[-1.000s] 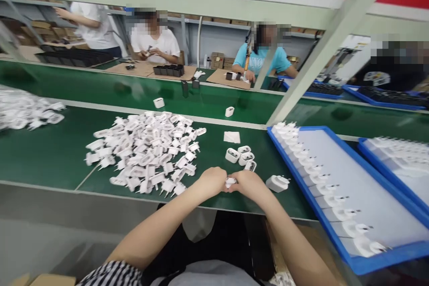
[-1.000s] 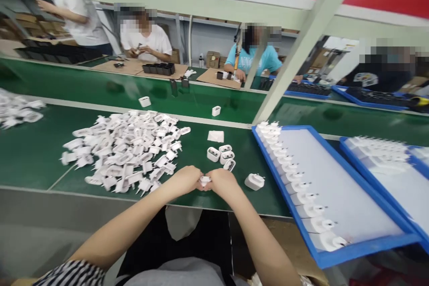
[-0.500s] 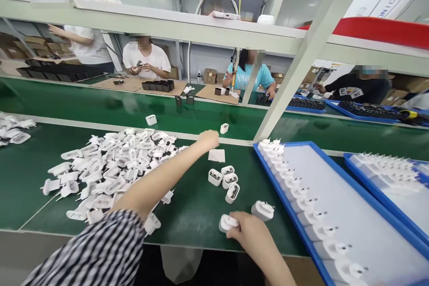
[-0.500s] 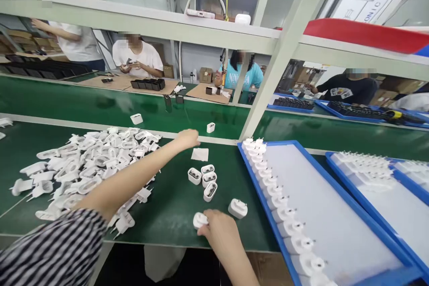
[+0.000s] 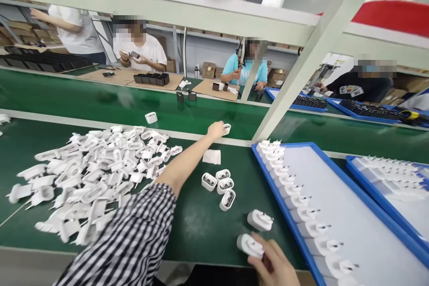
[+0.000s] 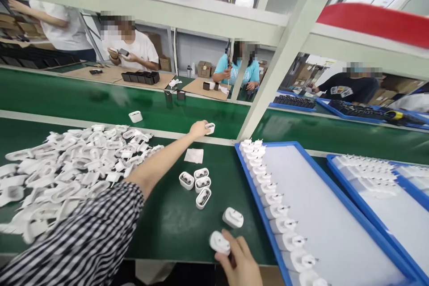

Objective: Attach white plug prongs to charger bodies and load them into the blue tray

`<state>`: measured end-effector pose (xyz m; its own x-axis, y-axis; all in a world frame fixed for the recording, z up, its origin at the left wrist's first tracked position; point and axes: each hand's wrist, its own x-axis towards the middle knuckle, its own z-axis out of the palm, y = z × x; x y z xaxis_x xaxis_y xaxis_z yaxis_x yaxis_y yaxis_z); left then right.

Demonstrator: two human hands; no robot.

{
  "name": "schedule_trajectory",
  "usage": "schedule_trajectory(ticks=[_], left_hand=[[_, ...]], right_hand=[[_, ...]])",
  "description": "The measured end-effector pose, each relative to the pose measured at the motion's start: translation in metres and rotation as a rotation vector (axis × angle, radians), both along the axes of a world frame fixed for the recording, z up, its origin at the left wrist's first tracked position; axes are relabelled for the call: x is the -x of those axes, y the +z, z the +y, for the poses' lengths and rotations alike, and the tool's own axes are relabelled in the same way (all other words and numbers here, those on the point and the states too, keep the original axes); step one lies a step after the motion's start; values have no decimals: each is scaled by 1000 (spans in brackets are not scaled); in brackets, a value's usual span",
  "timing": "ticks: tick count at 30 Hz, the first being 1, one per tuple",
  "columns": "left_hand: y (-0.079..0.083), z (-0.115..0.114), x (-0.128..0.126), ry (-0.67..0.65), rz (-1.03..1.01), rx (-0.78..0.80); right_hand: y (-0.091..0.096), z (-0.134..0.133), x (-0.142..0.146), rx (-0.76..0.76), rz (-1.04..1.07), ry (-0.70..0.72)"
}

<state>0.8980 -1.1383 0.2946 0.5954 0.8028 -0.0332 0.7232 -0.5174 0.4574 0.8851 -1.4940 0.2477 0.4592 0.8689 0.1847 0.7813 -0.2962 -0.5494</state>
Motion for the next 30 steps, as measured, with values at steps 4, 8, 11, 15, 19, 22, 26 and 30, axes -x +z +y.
schedule_trajectory(ticks=[4, 8, 11, 15, 19, 22, 26, 30], left_hand=[[20, -18, 65, -19, -35, -39], [30, -71, 152, -172, -46, 71], [22, -128, 200, -246, 12, 222], [-9, -182, 219, -231, -16, 274], [-25, -190, 231, -175, -127, 227], [-20, -180, 258, 25, -78, 110], [-13, -172, 297, 223, 135, 101], [-17, -178, 309, 114, 239, 131]], right_hand=[[14, 6, -8, 24, -50, -37], [4, 12, -8, -27, -51, -169], [-6, 14, -6, -66, 25, -309], [-10, 8, 9, -225, -29, -483], [-2, 7, 37, -428, -180, -476], [2, 18, 57, -426, -170, -148], [3, 35, 75, -390, -114, 180], [4, 43, 88, -363, -49, 309]])
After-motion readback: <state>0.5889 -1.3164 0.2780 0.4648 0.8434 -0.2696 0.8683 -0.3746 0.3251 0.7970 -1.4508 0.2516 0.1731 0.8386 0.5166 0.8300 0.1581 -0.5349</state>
